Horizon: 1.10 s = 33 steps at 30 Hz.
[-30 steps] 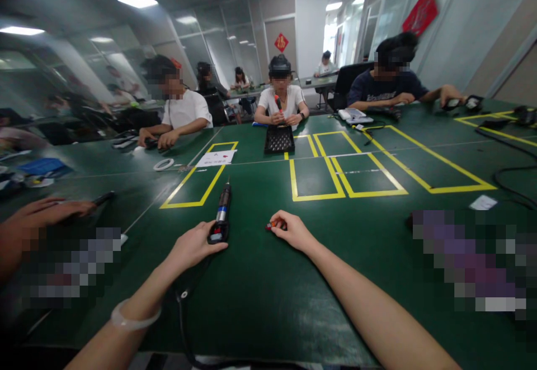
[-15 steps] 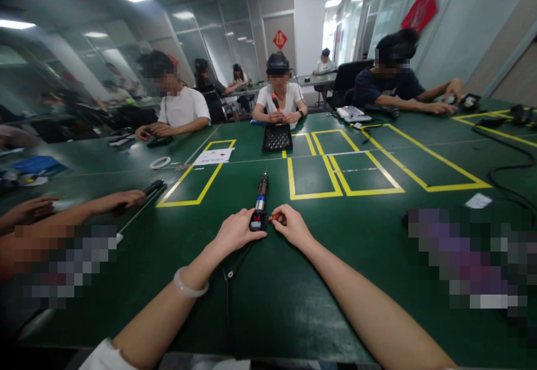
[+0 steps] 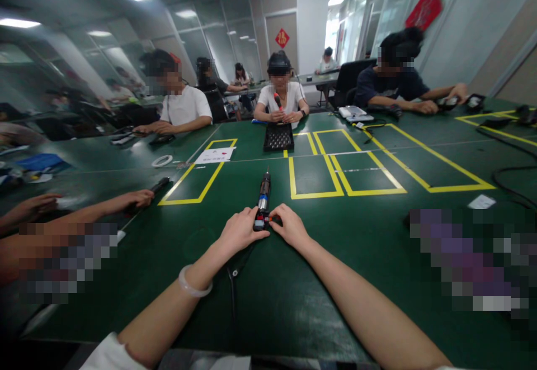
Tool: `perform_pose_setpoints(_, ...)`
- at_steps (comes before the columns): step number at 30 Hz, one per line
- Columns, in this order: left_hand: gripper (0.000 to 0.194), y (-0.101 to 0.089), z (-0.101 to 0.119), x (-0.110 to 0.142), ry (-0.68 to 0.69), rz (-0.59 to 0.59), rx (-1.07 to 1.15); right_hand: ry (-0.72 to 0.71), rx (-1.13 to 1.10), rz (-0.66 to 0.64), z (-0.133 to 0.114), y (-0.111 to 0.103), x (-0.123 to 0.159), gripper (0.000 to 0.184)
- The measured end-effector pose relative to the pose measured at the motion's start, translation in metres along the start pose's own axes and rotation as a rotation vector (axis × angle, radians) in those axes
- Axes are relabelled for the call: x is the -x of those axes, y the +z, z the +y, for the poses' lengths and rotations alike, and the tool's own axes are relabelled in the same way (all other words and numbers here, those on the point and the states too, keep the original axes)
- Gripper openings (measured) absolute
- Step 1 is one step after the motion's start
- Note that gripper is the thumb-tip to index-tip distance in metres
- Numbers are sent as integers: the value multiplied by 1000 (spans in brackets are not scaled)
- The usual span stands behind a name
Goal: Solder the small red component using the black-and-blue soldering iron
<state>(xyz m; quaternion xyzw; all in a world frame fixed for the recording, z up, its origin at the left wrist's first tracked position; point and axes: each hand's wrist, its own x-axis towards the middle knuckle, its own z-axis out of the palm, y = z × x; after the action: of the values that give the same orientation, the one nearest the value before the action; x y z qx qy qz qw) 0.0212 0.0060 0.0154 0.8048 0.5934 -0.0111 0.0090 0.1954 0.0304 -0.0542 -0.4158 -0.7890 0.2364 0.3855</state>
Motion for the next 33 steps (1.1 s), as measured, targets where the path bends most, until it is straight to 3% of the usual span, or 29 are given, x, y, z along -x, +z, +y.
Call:
perform_pose_setpoints(12, 71, 2, 2, 2, -25, -21, 169, 46, -192, -51, -1, -5, 3, 37)
perform_pose_setpoints(19, 57, 10, 2, 4, -120, 61, 131, 9, -295, -107, -5, -5, 5, 44)
perform_pose_setpoints(27, 52, 15, -7, 8, -104, 107, 69, -33, -322, -159, -16, -6, 9, 42)
perform_pose_setpoints(33, 57, 14, -27, 28, -101, 135, -38, -9, -317, -142, -13, -6, 11, 36)
